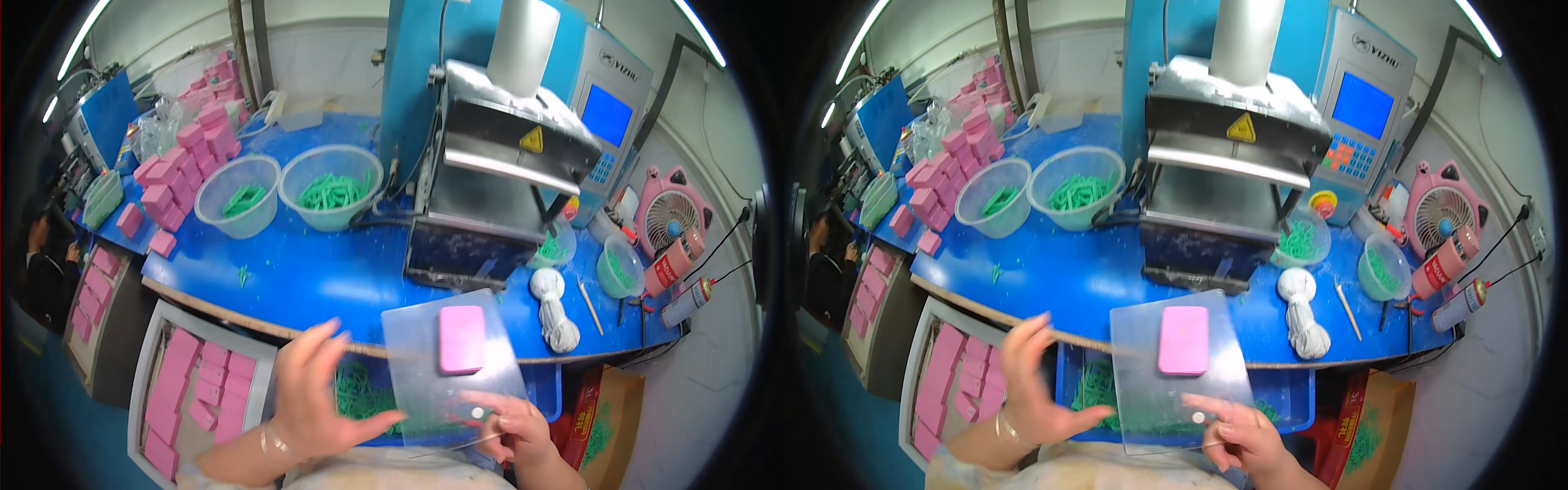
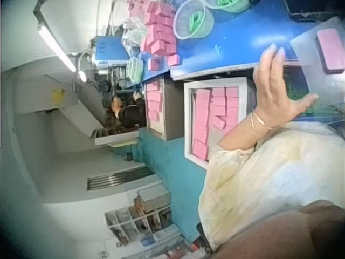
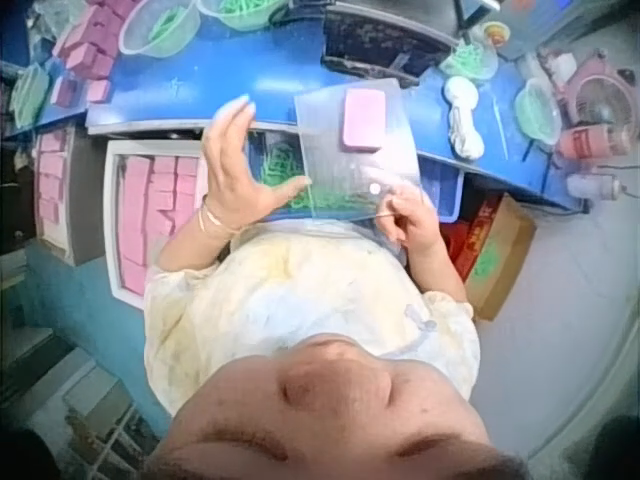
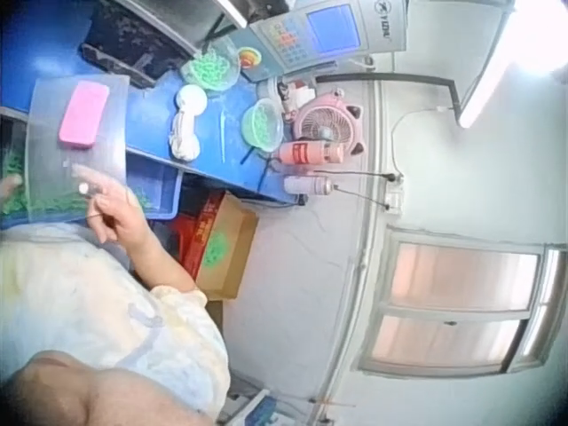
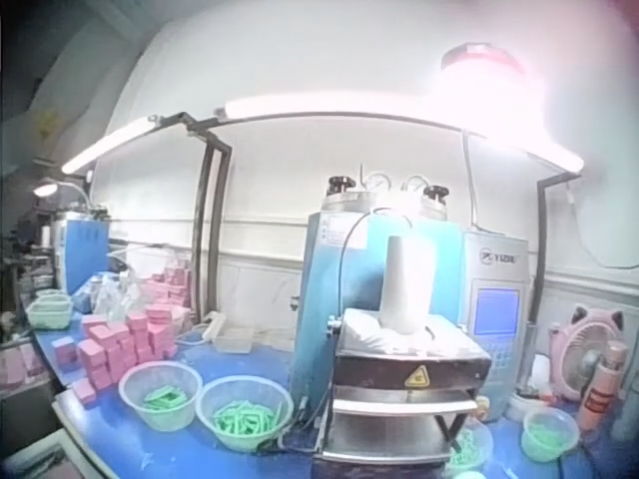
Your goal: Assembling small decorative jewelry or accessory components using molds and green plastic rings.
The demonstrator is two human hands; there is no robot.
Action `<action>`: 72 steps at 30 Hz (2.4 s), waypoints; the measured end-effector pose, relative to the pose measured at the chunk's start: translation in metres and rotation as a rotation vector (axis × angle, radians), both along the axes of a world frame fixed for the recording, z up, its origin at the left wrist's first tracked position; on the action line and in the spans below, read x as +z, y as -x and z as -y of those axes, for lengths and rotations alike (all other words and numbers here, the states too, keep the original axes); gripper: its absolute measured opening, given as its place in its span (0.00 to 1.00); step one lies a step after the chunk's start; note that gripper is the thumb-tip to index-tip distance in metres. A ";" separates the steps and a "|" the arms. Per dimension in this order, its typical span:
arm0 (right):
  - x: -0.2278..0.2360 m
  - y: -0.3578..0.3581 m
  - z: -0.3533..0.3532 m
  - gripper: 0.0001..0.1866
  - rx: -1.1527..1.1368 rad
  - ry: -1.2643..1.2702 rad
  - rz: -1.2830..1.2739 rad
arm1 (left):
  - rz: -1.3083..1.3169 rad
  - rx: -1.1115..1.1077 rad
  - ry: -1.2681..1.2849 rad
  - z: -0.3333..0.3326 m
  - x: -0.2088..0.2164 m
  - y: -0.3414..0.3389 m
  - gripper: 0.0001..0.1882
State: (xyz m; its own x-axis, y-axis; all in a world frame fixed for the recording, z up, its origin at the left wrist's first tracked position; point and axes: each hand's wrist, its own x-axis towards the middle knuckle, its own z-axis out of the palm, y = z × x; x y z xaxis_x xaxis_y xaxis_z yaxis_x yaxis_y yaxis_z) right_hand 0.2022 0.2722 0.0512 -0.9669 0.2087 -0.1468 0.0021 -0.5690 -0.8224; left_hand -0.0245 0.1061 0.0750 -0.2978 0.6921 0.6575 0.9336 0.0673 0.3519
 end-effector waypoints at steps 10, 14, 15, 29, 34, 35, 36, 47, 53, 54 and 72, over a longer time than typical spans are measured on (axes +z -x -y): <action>-0.062 0.010 -0.017 0.22 0.224 0.410 -0.011 | 0.325 -0.075 0.186 -0.031 -0.020 -0.016 0.36; -0.067 0.033 -0.023 0.20 0.091 0.354 -0.014 | 0.154 0.287 0.035 0.025 -0.042 0.012 0.40; -0.069 0.036 -0.023 0.21 0.002 0.461 0.032 | 0.161 0.401 0.092 0.043 -0.050 0.017 0.41; -0.063 0.052 -0.012 0.15 0.358 -0.421 0.498 | 0.773 1.156 1.568 0.375 -0.152 0.016 0.47; -0.066 0.055 -0.001 0.15 0.401 -0.411 0.582 | 0.831 0.954 1.552 0.379 -0.156 0.015 0.48; -0.063 0.059 0.002 0.15 0.432 -0.452 0.584 | 0.964 0.859 1.688 0.370 -0.152 0.019 0.47; -0.061 0.062 0.004 0.16 0.461 -0.492 0.584 | 1.092 0.752 1.820 0.364 -0.148 0.023 0.46; -0.071 0.054 -0.002 0.16 0.475 -0.483 0.542 | 1.003 0.698 1.607 0.369 -0.169 0.006 0.36; -0.074 0.052 0.004 0.15 0.430 -0.510 0.585 | 0.918 0.672 1.758 0.363 -0.156 0.040 0.23; -0.077 0.050 0.003 0.15 0.420 -0.514 0.572 | 0.825 0.758 1.750 0.348 -0.147 0.048 0.20; 0.025 -0.032 -0.066 0.17 0.044 -0.589 0.362 | 0.573 0.798 0.529 0.222 -0.228 0.197 0.43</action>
